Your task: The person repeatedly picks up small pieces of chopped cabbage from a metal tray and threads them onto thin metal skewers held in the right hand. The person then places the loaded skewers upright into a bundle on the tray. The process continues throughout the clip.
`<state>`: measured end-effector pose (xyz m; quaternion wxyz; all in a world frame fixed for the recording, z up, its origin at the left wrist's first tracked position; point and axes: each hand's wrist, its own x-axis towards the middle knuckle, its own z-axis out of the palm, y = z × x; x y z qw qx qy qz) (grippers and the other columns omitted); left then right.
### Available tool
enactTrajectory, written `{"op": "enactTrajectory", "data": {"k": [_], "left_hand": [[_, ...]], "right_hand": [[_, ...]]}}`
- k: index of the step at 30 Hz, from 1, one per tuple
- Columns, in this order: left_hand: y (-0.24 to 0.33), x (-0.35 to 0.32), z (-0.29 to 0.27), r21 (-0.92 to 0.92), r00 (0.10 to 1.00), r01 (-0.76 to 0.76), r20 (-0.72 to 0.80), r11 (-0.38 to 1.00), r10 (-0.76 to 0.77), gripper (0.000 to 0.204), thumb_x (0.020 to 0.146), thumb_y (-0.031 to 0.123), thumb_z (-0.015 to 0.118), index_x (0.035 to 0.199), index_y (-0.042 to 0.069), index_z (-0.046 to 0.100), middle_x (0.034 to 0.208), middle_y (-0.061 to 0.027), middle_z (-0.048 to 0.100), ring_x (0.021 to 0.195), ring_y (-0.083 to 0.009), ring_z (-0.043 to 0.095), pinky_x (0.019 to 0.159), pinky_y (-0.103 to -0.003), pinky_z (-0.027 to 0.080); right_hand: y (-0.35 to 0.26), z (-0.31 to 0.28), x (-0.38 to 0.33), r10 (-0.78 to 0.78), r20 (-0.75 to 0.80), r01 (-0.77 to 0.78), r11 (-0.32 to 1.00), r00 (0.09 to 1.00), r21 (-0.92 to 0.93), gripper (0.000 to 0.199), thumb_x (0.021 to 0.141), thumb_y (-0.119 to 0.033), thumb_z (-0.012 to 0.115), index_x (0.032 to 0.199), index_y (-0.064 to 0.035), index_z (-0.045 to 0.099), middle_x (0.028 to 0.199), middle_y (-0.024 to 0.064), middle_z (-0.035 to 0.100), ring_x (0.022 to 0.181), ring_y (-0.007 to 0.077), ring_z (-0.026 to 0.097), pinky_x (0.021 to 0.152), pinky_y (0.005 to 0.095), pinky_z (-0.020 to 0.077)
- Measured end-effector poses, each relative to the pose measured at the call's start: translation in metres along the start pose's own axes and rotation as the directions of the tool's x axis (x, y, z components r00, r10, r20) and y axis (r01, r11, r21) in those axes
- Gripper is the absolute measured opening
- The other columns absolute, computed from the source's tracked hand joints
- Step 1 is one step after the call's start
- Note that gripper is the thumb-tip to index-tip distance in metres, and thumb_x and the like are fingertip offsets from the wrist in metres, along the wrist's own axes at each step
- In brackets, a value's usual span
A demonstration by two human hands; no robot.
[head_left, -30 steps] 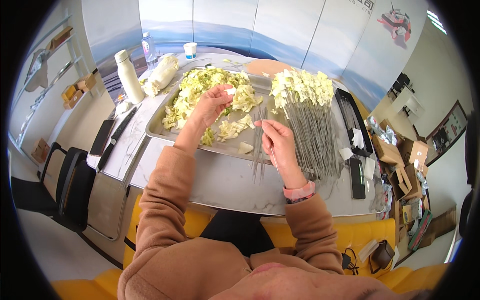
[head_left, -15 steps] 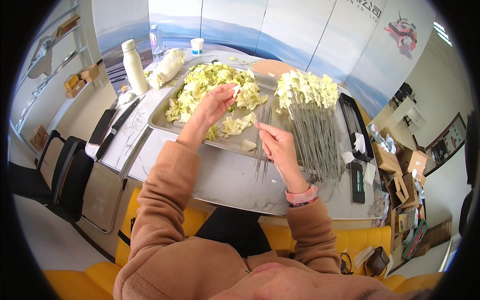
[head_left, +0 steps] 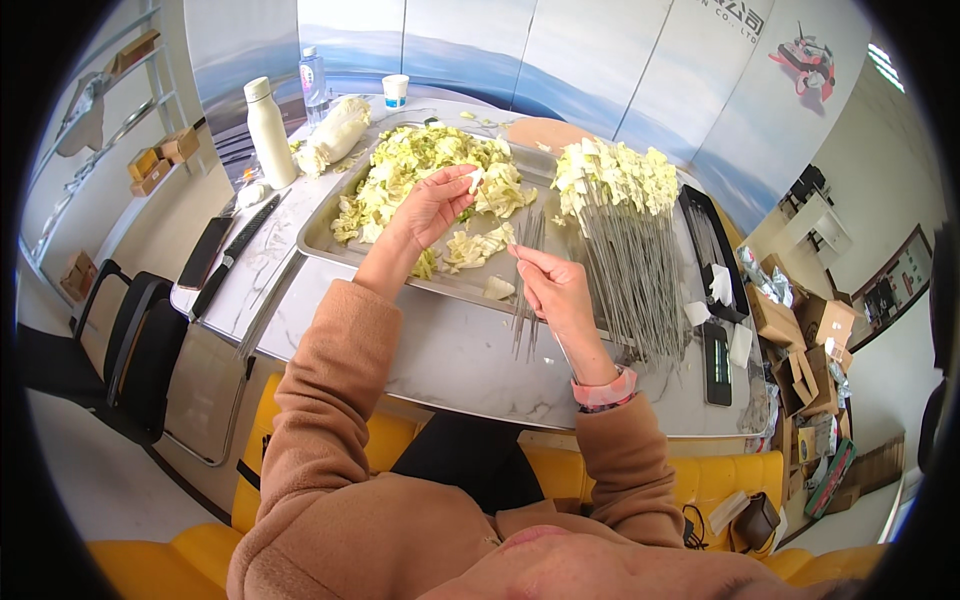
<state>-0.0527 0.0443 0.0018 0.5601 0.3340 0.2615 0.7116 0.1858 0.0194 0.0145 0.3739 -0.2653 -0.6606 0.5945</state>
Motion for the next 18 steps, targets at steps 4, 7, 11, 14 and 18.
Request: {"op": "enactTrajectory", "data": {"k": [4,7,11,14,18], "left_hand": [[-0.0004,0.0001,0.0005,0.002,1.0,-0.008,0.0,1.0,0.008,0.024,0.089,0.002,0.058,0.113,-0.001,0.056,0.1,-0.0056,0.063,0.085,-0.0103,0.061,0.076,-0.019,0.052],[-0.0004,-0.0005,0.0011,0.047,0.999,-0.037,-0.004,0.998,0.037,0.023,0.088,0.002,0.059,0.111,0.0,0.058,0.1,-0.0055,0.063,0.085,-0.0103,0.06,0.076,-0.02,0.051],[-0.0003,-0.0021,0.0034,0.105,0.996,-0.088,0.003,0.991,0.088,0.023,0.087,0.002,0.06,0.11,0.001,0.059,0.096,-0.0041,0.064,0.082,-0.0098,0.06,0.074,-0.021,0.05],[-0.0002,-0.0027,0.0031,0.137,0.993,-0.12,0.021,0.983,0.118,0.025,0.087,0.002,0.061,0.111,0.002,0.059,0.092,-0.0029,0.065,0.078,-0.0093,0.06,0.074,-0.02,0.05],[-0.0002,-0.0047,0.0058,0.178,0.994,-0.111,0.015,0.978,0.11,0.024,0.085,0.002,0.063,0.109,0.002,0.06,0.089,-0.0023,0.065,0.077,-0.009,0.06,0.073,-0.02,0.05]], "right_hand": [[0.0027,-0.0004,0.0009,-0.016,0.006,0.016,1.0,1.0,0.006,0.029,0.092,-0.007,0.053,0.118,0.0052,0.058,0.052,-0.0052,0.042,0.041,0.0011,0.031,0.036,0.019,0.0221],[0.0017,0.0001,0.0007,-0.009,-0.001,0.009,1.0,1.0,0.001,0.029,0.092,-0.007,0.053,0.118,0.0056,0.058,0.052,-0.0051,0.042,0.041,0.001,0.031,0.036,0.0192,0.0216],[0.0008,0.0001,0.0008,-0.007,-0.003,0.007,1.0,1.0,0.014,0.028,0.092,-0.006,0.053,0.117,0.0058,0.059,0.052,-0.005,0.042,0.041,0.0009,0.031,0.036,0.0193,0.0212],[-0.0008,-0.0003,0.0004,0.0,-0.002,0.0,1.0,1.0,0.024,0.028,0.092,-0.007,0.053,0.117,0.006,0.059,0.054,-0.0049,0.044,0.043,0.0011,0.033,0.038,0.0192,0.0235],[-0.0013,-0.0025,-0.001,-0.001,0.017,0.001,1.0,1.0,0.004,0.028,0.092,-0.007,0.052,0.116,0.0064,0.059,0.059,-0.0049,0.048,0.046,0.0015,0.038,0.04,0.0191,0.0284]]}}
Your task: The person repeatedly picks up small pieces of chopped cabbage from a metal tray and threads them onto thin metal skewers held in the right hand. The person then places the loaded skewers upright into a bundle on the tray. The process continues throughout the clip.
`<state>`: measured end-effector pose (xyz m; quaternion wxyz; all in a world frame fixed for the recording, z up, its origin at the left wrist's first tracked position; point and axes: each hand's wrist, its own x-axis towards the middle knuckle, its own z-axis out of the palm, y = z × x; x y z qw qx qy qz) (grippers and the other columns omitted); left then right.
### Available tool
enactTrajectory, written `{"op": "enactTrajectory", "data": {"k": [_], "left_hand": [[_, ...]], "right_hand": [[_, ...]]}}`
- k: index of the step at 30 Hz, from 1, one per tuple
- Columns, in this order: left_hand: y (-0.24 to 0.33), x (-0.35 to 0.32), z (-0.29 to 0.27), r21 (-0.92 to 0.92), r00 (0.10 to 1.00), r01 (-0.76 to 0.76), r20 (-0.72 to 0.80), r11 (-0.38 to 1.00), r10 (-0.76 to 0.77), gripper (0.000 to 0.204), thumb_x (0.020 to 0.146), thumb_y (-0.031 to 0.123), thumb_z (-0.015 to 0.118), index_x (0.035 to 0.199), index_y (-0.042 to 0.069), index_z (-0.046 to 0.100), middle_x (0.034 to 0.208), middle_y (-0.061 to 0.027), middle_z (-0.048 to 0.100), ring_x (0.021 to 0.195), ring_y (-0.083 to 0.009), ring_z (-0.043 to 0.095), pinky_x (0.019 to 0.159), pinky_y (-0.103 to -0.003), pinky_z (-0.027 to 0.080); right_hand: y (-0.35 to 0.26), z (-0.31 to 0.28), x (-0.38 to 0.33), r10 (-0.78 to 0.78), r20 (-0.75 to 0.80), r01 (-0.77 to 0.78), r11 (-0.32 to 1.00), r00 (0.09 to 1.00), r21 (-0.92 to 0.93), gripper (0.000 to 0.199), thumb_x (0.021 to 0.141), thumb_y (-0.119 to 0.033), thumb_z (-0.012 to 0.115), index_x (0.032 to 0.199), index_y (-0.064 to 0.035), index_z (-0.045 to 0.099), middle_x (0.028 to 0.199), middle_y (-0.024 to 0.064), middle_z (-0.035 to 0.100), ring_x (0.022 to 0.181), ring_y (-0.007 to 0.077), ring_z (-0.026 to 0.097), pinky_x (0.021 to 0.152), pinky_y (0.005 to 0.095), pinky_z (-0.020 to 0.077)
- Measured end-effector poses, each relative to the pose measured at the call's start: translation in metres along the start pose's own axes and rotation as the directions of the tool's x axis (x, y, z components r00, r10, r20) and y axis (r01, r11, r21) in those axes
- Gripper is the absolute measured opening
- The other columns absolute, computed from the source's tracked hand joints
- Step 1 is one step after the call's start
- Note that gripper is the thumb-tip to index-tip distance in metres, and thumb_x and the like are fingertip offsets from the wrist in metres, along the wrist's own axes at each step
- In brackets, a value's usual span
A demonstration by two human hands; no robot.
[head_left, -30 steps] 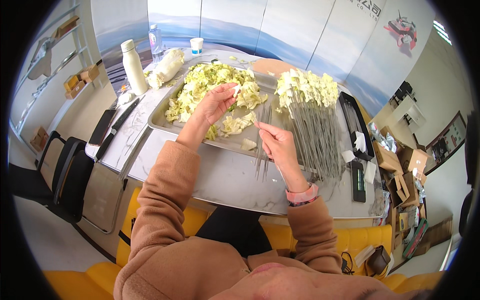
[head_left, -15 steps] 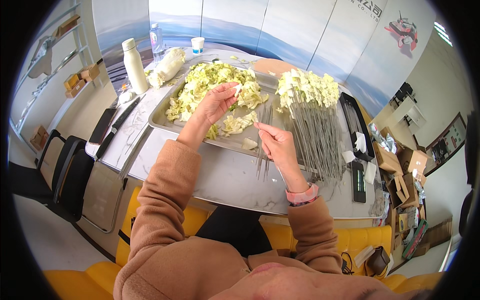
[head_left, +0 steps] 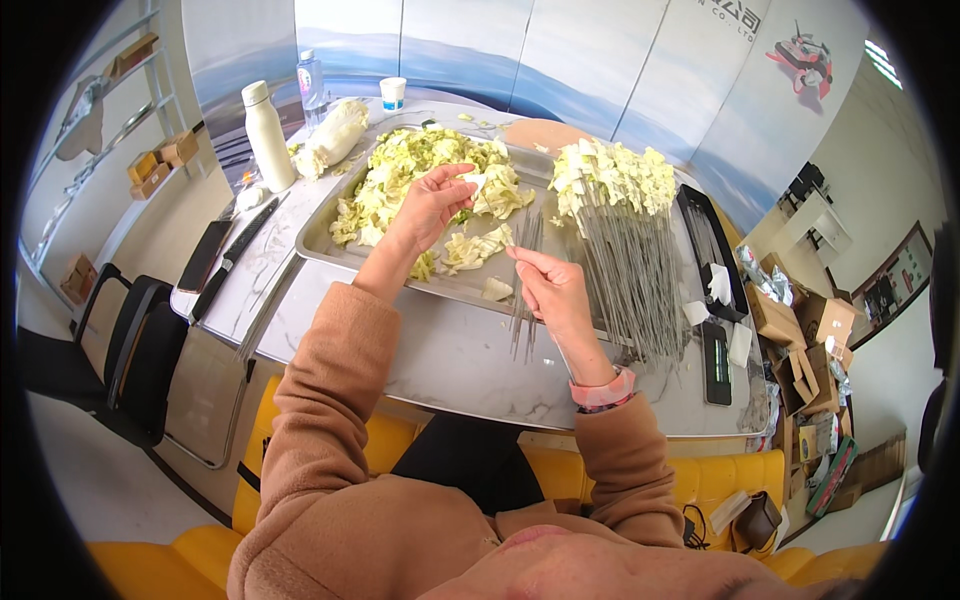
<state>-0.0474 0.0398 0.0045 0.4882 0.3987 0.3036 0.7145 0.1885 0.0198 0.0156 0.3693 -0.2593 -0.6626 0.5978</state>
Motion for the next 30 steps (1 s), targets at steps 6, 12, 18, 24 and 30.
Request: {"op": "enactTrajectory", "data": {"k": [6,12,18,24,30], "left_hand": [[-0.003,0.002,0.005,-0.009,0.999,0.048,0.002,0.999,-0.048,0.027,0.082,0.002,0.067,0.107,-0.001,0.057,0.087,-0.0053,0.065,0.075,-0.0117,0.061,0.071,-0.021,0.049],[0.0,-0.005,0.009,-0.064,0.997,0.071,-0.017,0.995,-0.072,0.017,0.085,0.007,0.065,0.1,-0.001,0.06,0.091,-0.0083,0.066,0.08,-0.0129,0.062,0.072,-0.023,0.051],[-0.007,-0.014,0.025,0.016,0.952,0.262,0.161,0.965,-0.261,0.015,0.088,0.013,0.063,0.095,0.0,0.065,0.087,-0.0084,0.067,0.072,-0.0101,0.06,0.066,-0.022,0.05],[-0.014,-0.016,0.029,0.007,0.964,0.227,0.138,0.974,-0.226,0.012,0.088,0.009,0.062,0.096,-0.001,0.065,0.083,-0.0061,0.066,0.069,-0.009,0.059,0.064,-0.02,0.05],[-0.014,-0.012,0.018,-0.076,0.993,0.115,0.044,0.99,-0.112,0.014,0.089,0.009,0.06,0.099,0.0,0.062,0.082,-0.0031,0.063,0.069,-0.0083,0.057,0.064,-0.019,0.048]], "right_hand": [[0.001,-0.001,0.0,-0.011,-0.019,0.011,1.0,1.0,-0.018,0.028,0.092,-0.008,0.052,0.114,0.0056,0.06,0.058,-0.0051,0.047,0.046,0.0018,0.039,0.041,0.0198,0.0288],[0.006,0.001,0.003,-0.044,-0.06,0.043,0.999,0.997,-0.027,0.028,0.093,-0.011,0.052,0.117,0.0013,0.061,0.053,-0.0061,0.043,0.044,0.0006,0.034,0.04,0.0183,0.0246],[0.01,-0.001,0.007,-0.095,-0.105,0.091,0.995,0.99,-0.045,0.027,0.094,-0.014,0.052,0.114,0.0013,0.062,0.055,-0.0047,0.046,0.045,0.0008,0.036,0.04,0.0179,0.0262],[-0.001,0.0,-0.008,-0.066,-0.074,0.056,0.991,0.995,-0.125,0.026,0.092,-0.013,0.056,0.112,0.002,0.062,0.057,-0.0023,0.051,0.047,0.0031,0.043,0.043,0.0197,0.0319],[-0.012,-0.01,-0.057,-0.176,-0.022,0.134,0.815,0.984,-0.563,0.023,0.085,-0.009,0.061,0.106,0.0011,0.062,0.057,0.0078,0.054,0.049,0.0103,0.05,0.047,0.0253,0.0397]]}}
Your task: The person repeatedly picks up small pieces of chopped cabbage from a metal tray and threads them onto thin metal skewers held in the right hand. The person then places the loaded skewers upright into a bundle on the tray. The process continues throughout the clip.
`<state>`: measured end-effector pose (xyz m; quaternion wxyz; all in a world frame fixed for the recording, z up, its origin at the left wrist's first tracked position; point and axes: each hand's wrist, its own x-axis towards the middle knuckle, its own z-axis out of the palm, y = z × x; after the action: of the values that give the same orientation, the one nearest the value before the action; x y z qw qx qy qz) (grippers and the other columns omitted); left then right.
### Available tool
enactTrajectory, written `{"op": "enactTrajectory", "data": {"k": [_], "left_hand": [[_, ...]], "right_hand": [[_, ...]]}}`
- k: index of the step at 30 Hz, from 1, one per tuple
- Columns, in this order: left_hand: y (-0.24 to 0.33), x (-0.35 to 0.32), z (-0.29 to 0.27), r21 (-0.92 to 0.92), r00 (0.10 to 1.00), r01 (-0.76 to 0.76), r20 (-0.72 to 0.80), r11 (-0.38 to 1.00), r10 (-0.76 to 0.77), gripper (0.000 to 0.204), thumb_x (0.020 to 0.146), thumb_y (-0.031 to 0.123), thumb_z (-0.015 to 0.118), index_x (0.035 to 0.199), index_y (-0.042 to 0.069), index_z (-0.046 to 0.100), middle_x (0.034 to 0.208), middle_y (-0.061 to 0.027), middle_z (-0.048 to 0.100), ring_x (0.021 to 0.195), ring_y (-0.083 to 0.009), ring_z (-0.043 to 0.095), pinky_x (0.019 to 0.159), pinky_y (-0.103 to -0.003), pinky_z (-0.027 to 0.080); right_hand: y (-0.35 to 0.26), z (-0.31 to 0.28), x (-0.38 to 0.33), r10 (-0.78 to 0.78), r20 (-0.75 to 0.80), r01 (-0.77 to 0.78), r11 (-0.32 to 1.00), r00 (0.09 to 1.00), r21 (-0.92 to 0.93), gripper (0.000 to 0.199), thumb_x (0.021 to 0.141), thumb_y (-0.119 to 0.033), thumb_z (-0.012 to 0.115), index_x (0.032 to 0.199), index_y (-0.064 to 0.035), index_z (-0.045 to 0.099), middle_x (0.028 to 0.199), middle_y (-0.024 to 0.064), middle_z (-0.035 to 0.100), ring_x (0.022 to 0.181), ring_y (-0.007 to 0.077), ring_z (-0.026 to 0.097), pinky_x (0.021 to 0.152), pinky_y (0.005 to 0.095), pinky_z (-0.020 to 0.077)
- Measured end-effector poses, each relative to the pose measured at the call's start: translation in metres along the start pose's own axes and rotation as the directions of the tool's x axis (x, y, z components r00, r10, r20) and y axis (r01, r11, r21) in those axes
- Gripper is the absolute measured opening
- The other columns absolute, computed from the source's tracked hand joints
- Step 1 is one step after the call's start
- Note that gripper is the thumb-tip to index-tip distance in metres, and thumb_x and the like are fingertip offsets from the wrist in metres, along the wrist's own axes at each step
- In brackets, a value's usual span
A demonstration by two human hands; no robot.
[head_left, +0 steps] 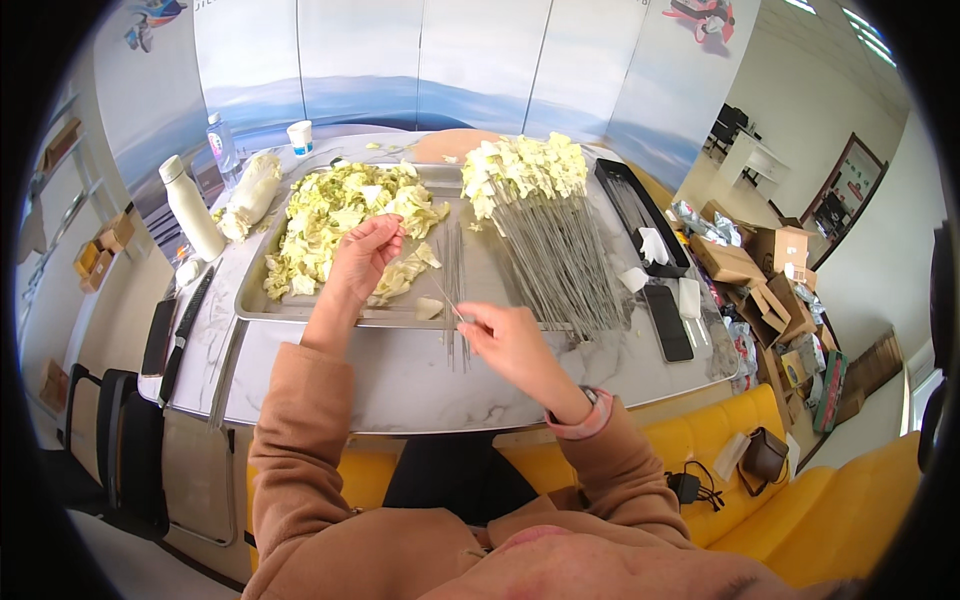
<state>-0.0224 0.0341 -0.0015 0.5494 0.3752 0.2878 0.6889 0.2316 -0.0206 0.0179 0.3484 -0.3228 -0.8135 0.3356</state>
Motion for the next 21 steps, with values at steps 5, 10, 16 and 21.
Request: {"op": "enactTrajectory", "data": {"k": [5,10,16,21], "left_hand": [[-0.002,0.0,0.004,0.028,0.999,-0.005,0.054,1.0,0.003,0.022,0.091,0.01,0.058,0.108,-0.003,0.061,0.086,-0.0073,0.064,0.072,-0.0109,0.06,0.068,-0.021,0.051],[0.0,-0.008,0.017,0.156,0.99,0.059,0.115,0.986,-0.077,0.028,0.091,0.011,0.058,0.116,-0.004,0.059,0.098,-0.0134,0.066,0.078,-0.0142,0.064,0.074,-0.025,0.054],[0.0,-0.01,0.016,0.223,0.994,0.063,0.072,0.973,-0.081,0.023,0.09,0.012,0.059,0.108,-0.002,0.062,0.095,-0.0117,0.067,0.076,-0.0139,0.064,0.072,-0.026,0.054],[-0.002,-0.009,0.016,0.236,0.993,0.067,0.078,0.969,-0.088,0.018,0.09,0.011,0.06,0.103,-0.001,0.063,0.093,-0.0099,0.067,0.075,-0.0134,0.063,0.072,-0.026,0.053]], "right_hand": [[-0.006,-0.013,-0.023,-0.063,-0.021,0.057,0.971,0.998,-0.231,0.011,0.084,-0.008,0.06,0.093,-0.0018,0.063,0.059,0.0129,0.055,0.048,0.0195,0.052,0.049,0.0285,0.0406],[0.007,-0.04,-0.019,-0.147,-0.224,0.062,0.935,0.963,-0.349,0.01,0.084,-0.01,0.06,0.088,-0.0031,0.064,0.059,0.0141,0.057,0.05,0.0212,0.057,0.05,0.0307,0.0426],[0.067,-0.112,0.023,-0.093,-0.35,-0.074,0.896,0.932,-0.437,0.015,0.084,-0.014,0.057,0.087,-0.0019,0.065,0.06,0.012,0.061,0.053,0.0188,0.062,0.052,0.0311,0.0455],[0.115,-0.146,0.055,-0.162,-0.365,-0.082,0.818,0.917,-0.569,0.016,0.082,-0.014,0.057,0.083,-0.0001,0.065,0.061,0.0142,0.062,0.054,0.0227,0.062,0.056,0.0337,0.0466]]}}
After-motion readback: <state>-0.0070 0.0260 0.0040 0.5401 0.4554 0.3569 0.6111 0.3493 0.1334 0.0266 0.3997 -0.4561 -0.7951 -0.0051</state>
